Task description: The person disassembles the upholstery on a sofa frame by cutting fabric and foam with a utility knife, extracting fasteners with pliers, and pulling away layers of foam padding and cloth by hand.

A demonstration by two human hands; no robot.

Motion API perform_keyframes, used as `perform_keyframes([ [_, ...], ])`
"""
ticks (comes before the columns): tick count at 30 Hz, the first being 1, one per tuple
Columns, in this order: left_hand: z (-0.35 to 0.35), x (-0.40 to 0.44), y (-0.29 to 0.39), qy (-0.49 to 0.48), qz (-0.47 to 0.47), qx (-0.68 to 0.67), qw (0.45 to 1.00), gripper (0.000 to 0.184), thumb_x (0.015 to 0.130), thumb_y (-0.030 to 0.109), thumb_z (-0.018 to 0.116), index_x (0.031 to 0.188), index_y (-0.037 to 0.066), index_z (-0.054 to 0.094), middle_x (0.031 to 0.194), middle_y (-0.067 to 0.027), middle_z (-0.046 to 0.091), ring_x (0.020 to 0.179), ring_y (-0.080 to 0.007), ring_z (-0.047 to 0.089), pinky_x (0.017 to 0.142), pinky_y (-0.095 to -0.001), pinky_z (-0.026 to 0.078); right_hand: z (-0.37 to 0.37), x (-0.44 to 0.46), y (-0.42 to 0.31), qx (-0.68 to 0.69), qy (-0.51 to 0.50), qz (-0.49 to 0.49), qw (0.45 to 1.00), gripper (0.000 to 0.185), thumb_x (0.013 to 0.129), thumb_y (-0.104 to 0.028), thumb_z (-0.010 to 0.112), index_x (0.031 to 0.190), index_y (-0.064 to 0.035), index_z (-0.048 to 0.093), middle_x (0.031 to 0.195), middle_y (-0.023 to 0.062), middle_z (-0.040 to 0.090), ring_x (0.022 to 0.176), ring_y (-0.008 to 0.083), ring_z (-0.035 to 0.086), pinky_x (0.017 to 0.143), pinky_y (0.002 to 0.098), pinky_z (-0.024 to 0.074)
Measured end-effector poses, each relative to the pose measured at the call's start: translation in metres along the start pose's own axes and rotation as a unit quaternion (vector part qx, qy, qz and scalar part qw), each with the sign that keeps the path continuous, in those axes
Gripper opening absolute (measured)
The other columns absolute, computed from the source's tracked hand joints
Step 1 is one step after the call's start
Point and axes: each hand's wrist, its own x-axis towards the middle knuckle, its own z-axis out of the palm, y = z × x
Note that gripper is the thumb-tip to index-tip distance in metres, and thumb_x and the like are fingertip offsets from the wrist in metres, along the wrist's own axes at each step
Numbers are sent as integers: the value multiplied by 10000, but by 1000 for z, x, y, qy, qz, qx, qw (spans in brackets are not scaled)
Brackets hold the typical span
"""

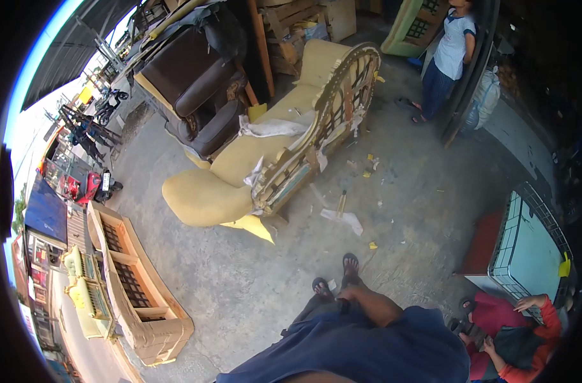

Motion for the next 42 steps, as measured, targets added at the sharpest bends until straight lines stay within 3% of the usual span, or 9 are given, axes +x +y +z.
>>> perform_keyframes([
  [3, -24, 45, 18, 71, 195, 144, 967, 396, 916, 398, 530, 1043, 88, 740, 1016, -122, 751, 937, -278, 714, 758, -406, 560, -19, -26, 11, 9, -240, -59, 969, 839, 885, -657, 554, 1540, -153, 409, 1625, 229, 280, 1486, 426, 286, 1188, 541, 265],
  [5, -66, 53, 84, 62, -211, -459, 861, 315, 949, 237, 548, 1134, 19, 679, 993, -87, 731, 767, -194, 669, 657, -341, 541, -1, -14, 41, 222, -181, -160, 945, 786, 891, -610, 574, 1507, -136, 458, 1543, 209, 442, 1413, 378, 433, 1147, 435, 355],
  [6, -82, 65, 104, 76, -196, -489, 847, 310, 965, 240, 548, 1141, 16, 670, 937, -89, 726, 717, -181, 642, 633, -318, 528, -26, -30, 42, 249, -163, -128, 946, 621, 911, -506, 580, 1389, -110, 586, 1417, 170, 586, 1301, 325, 557, 1068, 381, 434],
  [13, -167, 142, 158, 134, -103, -306, 937, 356, 942, 274, 527, 1106, 21, 716, 905, -103, 752, 751, -195, 705, 722, -335, 554, 49, -21, 123, 362, 22, 126, 924, 356, 876, -179, 637, 1184, -5, 683, 1051, 151, 749, 1006, 199, 712, 832, 330, 556],
  [22, -133, 135, 222, -126, -189, -154, 962, 781, 934, 643, 519, 1526, 145, 410, 1520, -161, 474, 1371, -362, 484, 1009, -504, 524, -13, -52, 180, 538, -96, 234, 804, 252, 944, -175, 563, 1163, -76, 638, 1044, 104, 721, 921, 256, 714, 750, 422, 568],
  [24, -82, 146, 223, -68, -125, -171, 975, 826, 946, 597, 518, 1520, 19, 379, 1481, -251, 489, 1399, -376, 450, 1178, -430, 335, -6, -31, 207, 512, -94, 232, 821, 238, 965, -192, 530, 1138, -78, 647, 1042, 102, 722, 876, 249, 712, 746, 433, 574],
  [35, -103, 126, 203, -39, -249, -265, 931, 863, 930, 567, 527, 1595, 101, 234, 1582, -308, 284, 1443, -456, 349, 1184, -494, 326, -149, 62, 104, 299, -252, 109, 914, 390, 974, -292, 533, 1303, -86, 575, 1246, 147, 622, 1119, 313, 655, 827, 576, 575],
  [39, -147, 141, 211, -106, -262, -257, 924, 885, 938, 555, 514, 1613, 115, 148, 1577, -314, 282, 1424, -481, 368, 1166, -495, 357, -87, 76, 19, 14, -279, 47, 959, 784, 950, -603, 503, 1609, -266, 241, 1663, 183, 187, 1460, 471, 311, 1146, 694, 247],
  [42, -113, 174, 186, -114, -260, -220, 933, 930, 930, 578, 526, 1620, 131, 92, 1578, -330, 259, 1417, -508, 363, 1170, -498, 351, -166, 23, -65, -116, -207, 153, 959, 866, 931, -616, 533, 1622, -234, 176, 1682, 188, 74, 1454, 525, 275, 1167, 609, 297],
])
